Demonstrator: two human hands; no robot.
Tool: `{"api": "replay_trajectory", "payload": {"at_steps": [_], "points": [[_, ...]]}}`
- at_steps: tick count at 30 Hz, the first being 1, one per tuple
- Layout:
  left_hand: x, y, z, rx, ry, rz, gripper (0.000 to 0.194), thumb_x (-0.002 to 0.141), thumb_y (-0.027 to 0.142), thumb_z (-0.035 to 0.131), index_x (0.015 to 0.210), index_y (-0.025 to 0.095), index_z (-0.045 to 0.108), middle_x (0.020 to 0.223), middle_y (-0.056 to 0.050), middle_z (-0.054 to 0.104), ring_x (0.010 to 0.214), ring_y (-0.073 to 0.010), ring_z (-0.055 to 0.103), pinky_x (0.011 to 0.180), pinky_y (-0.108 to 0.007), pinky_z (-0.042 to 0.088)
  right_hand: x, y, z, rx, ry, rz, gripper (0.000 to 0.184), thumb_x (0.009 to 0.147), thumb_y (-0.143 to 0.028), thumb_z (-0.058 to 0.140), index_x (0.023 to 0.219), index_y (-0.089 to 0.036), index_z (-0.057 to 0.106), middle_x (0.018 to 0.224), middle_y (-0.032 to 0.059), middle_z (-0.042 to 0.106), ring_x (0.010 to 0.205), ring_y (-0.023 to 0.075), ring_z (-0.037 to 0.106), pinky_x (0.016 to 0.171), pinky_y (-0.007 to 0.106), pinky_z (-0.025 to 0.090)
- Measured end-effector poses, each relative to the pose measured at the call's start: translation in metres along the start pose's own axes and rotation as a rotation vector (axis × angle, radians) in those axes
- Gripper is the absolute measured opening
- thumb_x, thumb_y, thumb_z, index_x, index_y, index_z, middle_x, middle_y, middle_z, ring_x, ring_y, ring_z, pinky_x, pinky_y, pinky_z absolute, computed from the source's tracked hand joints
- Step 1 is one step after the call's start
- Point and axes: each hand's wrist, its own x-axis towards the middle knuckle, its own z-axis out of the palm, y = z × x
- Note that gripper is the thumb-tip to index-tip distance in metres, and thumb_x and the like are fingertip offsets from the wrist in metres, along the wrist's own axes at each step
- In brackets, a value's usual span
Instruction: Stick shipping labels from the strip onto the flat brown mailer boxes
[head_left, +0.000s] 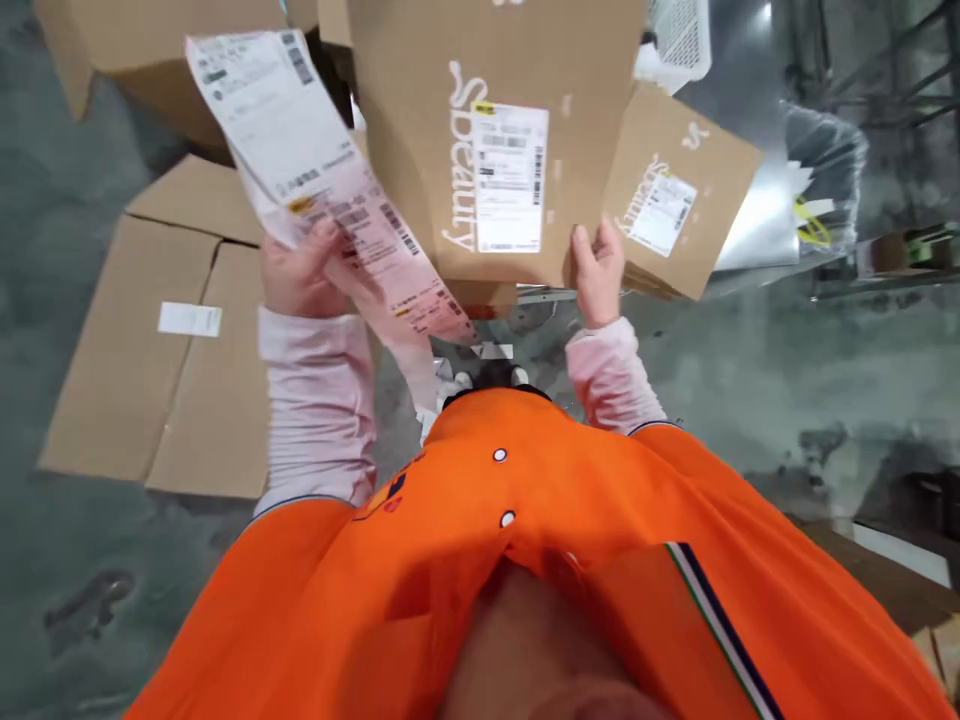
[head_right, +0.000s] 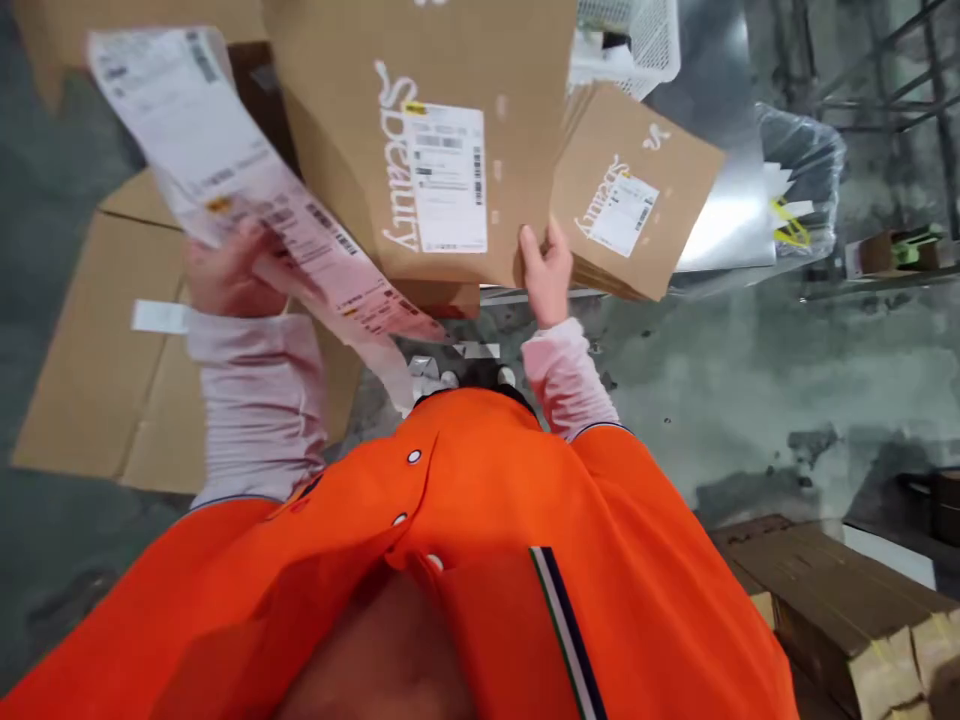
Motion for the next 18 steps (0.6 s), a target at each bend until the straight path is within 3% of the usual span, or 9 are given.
{"api": "replay_trajectory", "payload": {"at_steps": [4,6,7,9,12,13,14,16,18], "points": [[-0.025,0.057,-0.018,-0.029,-0.062,-0.138,0.056,0.051,0.041,0.088,0.100,0.018,0.072,0.098,0.004,0.073,0.110,-0.0295,0.063,0.109,-0.056,0.037,0.030,0.028,-0.132,-0.246,0.203,0.027,0.050,0.095,-0.050,0.041,0.126,-0.014,0.057,0.122,0.0177,0.064,0.115,0.0206,0.062,0.101,0.041,0.047],[-0.035,0.075,-0.038,0.076,0.021,-0.123,0.057,0.043,0.044,0.088,0.094,0.021,0.075,0.096,0.006,0.074,0.116,-0.0337,0.059,0.110,-0.056,0.033,0.035,0.031,-0.165,-0.384,0.246,0.118,0.055,0.087,-0.058,0.054,0.124,-0.016,0.060,0.118,0.0176,0.065,0.112,0.0275,0.063,0.096,0.049,0.049],[-0.039,0.081,-0.046,0.131,0.058,-0.096,0.056,0.040,0.044,0.087,0.091,0.022,0.076,0.095,0.007,0.074,0.118,-0.0346,0.058,0.109,-0.055,0.033,0.032,0.027,-0.164,-0.416,0.235,0.146,0.062,0.082,-0.062,0.060,0.125,-0.017,0.060,0.117,0.0179,0.065,0.112,0.0313,0.063,0.095,0.054,0.049],[-0.048,0.084,-0.054,0.235,0.065,-0.094,0.046,0.041,0.044,0.086,0.080,0.024,0.076,0.087,0.007,0.074,0.110,-0.0341,0.062,0.104,-0.056,0.040,0.018,0.003,-0.131,-0.340,0.024,0.141,0.075,0.074,-0.066,0.068,0.128,-0.015,0.060,0.116,0.0178,0.064,0.109,0.0351,0.063,0.094,0.058,0.050],[-0.065,0.072,-0.036,0.302,-0.137,-0.340,0.036,0.051,0.049,0.084,0.069,0.020,0.073,0.068,0.000,0.071,0.076,-0.0286,0.069,0.082,-0.057,0.055,-0.024,-0.048,-0.034,0.070,-0.732,0.034,0.089,0.062,-0.066,0.077,0.133,-0.016,0.057,0.119,0.0125,0.065,0.108,0.0300,0.064,0.095,0.048,0.054],[-0.071,0.065,-0.023,0.286,-0.234,-0.450,0.038,0.054,0.051,0.084,0.071,0.019,0.073,0.067,-0.002,0.070,0.067,-0.0268,0.068,0.074,-0.055,0.058,-0.041,-0.063,-0.001,0.220,-0.858,-0.011,0.095,0.056,-0.064,0.081,0.135,-0.017,0.055,0.125,0.0113,0.064,0.115,0.0285,0.061,0.098,0.044,0.053],[-0.076,0.057,-0.009,0.250,-0.336,-0.519,0.040,0.054,0.051,0.085,0.076,0.018,0.074,0.070,-0.004,0.071,0.067,-0.0265,0.068,0.072,-0.051,0.060,-0.057,-0.074,0.028,0.355,-0.859,-0.010,0.089,0.060,-0.065,0.078,0.133,-0.018,0.057,0.126,0.0103,0.064,0.117,0.0270,0.061,0.100,0.042,0.052],[-0.082,0.041,0.017,0.189,-0.415,-0.537,0.055,0.049,0.042,0.090,0.095,0.017,0.074,0.090,-0.008,0.074,0.086,-0.0283,0.070,0.082,-0.043,0.059,-0.085,-0.087,0.069,0.522,-0.667,0.088,0.070,0.075,-0.067,0.065,0.124,-0.018,0.063,0.124,0.0097,0.067,0.116,0.0251,0.062,0.102,0.041,0.051],[-0.083,0.025,0.033,0.115,-0.290,-0.464,0.070,0.045,0.040,0.092,0.107,0.016,0.071,0.105,-0.010,0.073,0.100,-0.0280,0.067,0.090,-0.038,0.055,-0.099,-0.087,0.088,0.546,-0.511,0.178,0.059,0.082,-0.065,0.057,0.114,-0.016,0.067,0.119,0.0102,0.069,0.111,0.0251,0.065,0.101,0.042,0.051]]}}
